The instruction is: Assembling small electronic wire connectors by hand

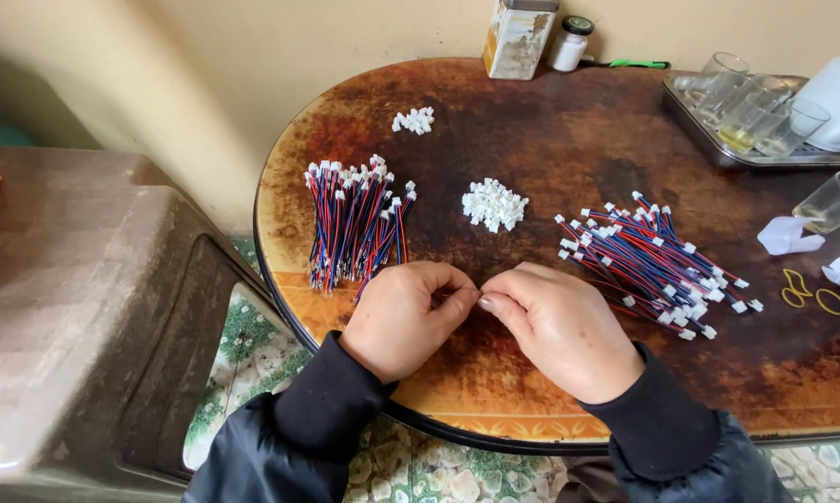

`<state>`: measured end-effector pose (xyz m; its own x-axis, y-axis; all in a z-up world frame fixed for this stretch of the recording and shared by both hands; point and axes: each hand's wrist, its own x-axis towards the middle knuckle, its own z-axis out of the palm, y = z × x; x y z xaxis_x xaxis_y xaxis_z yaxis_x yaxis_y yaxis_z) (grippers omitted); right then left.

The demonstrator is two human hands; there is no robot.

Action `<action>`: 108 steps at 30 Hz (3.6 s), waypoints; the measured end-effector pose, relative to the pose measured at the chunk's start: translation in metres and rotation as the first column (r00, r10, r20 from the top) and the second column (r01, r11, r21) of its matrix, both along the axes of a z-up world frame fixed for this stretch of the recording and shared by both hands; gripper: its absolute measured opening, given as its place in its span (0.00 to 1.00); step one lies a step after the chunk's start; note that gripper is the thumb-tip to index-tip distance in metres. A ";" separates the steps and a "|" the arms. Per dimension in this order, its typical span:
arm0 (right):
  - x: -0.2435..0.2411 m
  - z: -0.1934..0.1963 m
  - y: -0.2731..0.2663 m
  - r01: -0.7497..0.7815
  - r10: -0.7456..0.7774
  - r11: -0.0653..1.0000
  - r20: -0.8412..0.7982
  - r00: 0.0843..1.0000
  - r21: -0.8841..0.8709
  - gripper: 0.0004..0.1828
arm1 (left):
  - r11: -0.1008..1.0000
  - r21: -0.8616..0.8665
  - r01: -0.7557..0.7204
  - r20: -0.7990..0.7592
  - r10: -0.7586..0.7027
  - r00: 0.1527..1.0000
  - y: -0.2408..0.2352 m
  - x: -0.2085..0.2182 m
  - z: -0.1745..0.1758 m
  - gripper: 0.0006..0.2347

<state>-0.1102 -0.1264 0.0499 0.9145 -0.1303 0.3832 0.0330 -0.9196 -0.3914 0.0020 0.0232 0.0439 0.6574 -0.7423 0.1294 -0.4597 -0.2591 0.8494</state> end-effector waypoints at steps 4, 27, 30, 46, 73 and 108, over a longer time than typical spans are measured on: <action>0.000 0.013 0.003 0.049 -0.044 0.997 -0.082 0.996 0.058 0.06 | 0.998 -0.066 0.012 -0.058 -0.016 0.998 0.001 0.005 -0.006 0.07; -0.005 0.025 -0.003 0.154 -0.126 0.899 -0.095 0.987 0.409 0.08 | 0.953 -0.280 -0.114 -0.509 -0.047 0.860 -0.007 0.007 -0.026 0.07; -0.004 0.013 -0.006 0.178 -0.166 0.852 -0.070 0.984 0.493 0.09 | 0.942 -0.309 -0.133 -0.503 -0.043 0.863 -0.010 0.007 -0.030 0.06; -0.010 0.011 -0.011 0.072 -0.066 0.930 -0.030 0.997 0.360 0.05 | 0.955 -0.294 -0.028 -0.285 -0.060 0.957 -0.012 0.000 -0.011 0.03; -0.036 0.013 -0.042 0.186 -0.154 0.947 -0.138 0.978 0.263 0.08 | 0.987 0.128 0.096 0.674 -0.158 0.722 -0.063 0.060 -0.033 0.09; -0.004 0.017 -0.003 0.155 -0.093 0.877 -0.155 0.984 0.455 0.05 | 0.831 -0.445 -0.334 -0.837 -0.254 0.484 -0.008 -0.012 -0.031 0.07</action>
<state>-0.1142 -0.1291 0.0666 0.9151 -0.3799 0.1349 -0.1464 -0.6250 -0.7668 -0.0098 0.0154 0.0125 0.6711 -0.7194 -0.1790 0.5509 0.3224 0.7698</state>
